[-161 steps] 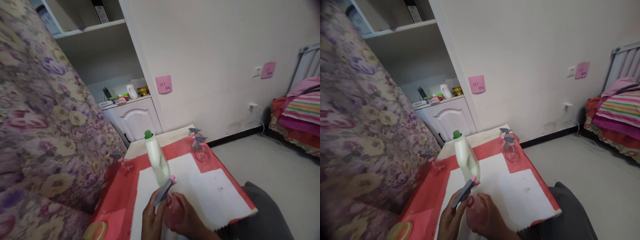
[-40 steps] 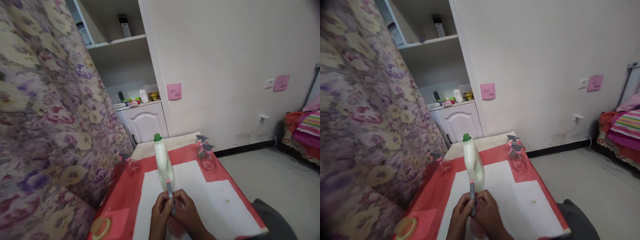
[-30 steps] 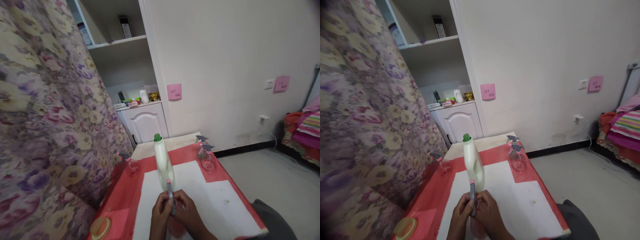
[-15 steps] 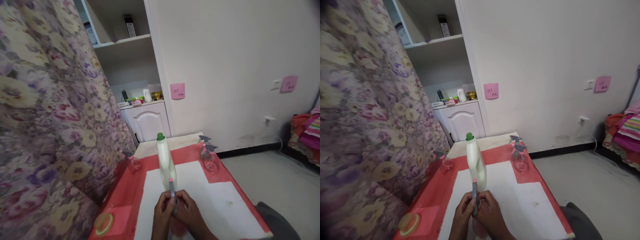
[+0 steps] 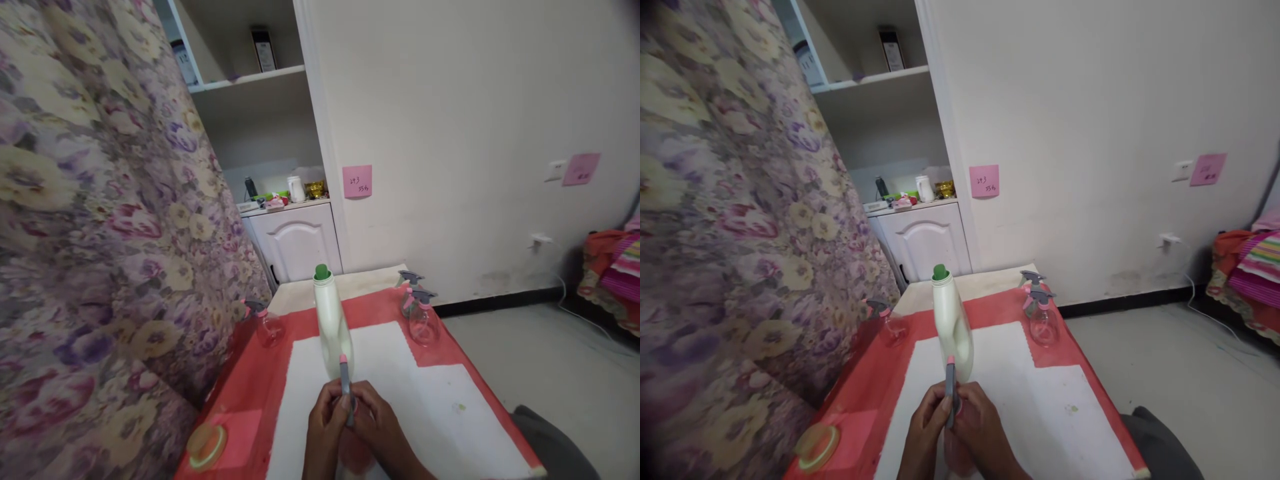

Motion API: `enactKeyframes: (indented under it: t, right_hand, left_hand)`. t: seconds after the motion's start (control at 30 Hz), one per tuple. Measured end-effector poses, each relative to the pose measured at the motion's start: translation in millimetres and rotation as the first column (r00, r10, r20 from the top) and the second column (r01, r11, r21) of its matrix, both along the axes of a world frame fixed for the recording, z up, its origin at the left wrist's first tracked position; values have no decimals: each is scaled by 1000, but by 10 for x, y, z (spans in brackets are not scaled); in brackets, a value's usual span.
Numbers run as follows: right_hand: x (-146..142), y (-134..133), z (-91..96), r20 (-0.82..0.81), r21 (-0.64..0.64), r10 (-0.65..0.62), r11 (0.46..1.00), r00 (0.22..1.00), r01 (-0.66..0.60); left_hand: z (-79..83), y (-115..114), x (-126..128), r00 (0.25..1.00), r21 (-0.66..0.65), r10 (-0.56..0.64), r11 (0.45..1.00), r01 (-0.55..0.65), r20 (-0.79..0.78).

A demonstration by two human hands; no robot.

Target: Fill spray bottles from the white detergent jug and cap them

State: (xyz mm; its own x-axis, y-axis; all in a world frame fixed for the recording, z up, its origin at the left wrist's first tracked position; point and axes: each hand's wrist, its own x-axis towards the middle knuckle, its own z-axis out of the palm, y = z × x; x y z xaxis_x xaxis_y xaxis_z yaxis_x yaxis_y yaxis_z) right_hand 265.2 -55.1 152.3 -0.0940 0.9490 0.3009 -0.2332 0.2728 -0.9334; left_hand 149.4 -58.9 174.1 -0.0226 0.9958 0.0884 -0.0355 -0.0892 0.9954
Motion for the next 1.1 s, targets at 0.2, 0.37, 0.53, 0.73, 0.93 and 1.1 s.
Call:
enactKeyframes:
  t: [0.2, 0.37, 0.53, 0.73, 0.93, 1.1]
  right_hand:
    - [-34, 17, -33, -8, -27, -75, 997, 997, 75]
    - [25, 25, -15, 12, 70, 2, 998, 1000, -3]
    - [4, 38, 10, -39, -31, -60, 998, 997, 59]
    - [-5, 17, 30, -23, 20, -71, 997, 997, 71]
    - [13, 23, -116, 21, -29, -148, 988, 989, 149]
    - [34, 3, -420, -25, -20, -27, 999, 999, 27]
  left_hand:
    - [15, -5, -1, 1000, -5, -16, 1000, 16, -14]
    - [56, -9, -19, 1000, 15, -8, 1000, 8, -28]
    - [-2, 26, -50, 998, 24, -14, 1000, 15, -58]
    - [-89, 65, -88, 998, 24, -11, 1000, 13, -70]
    - [7, -7, -37, 999, 15, 11, 1000, -11, -35]
    - [59, -74, -42, 999, 14, -18, 1000, 18, -27]
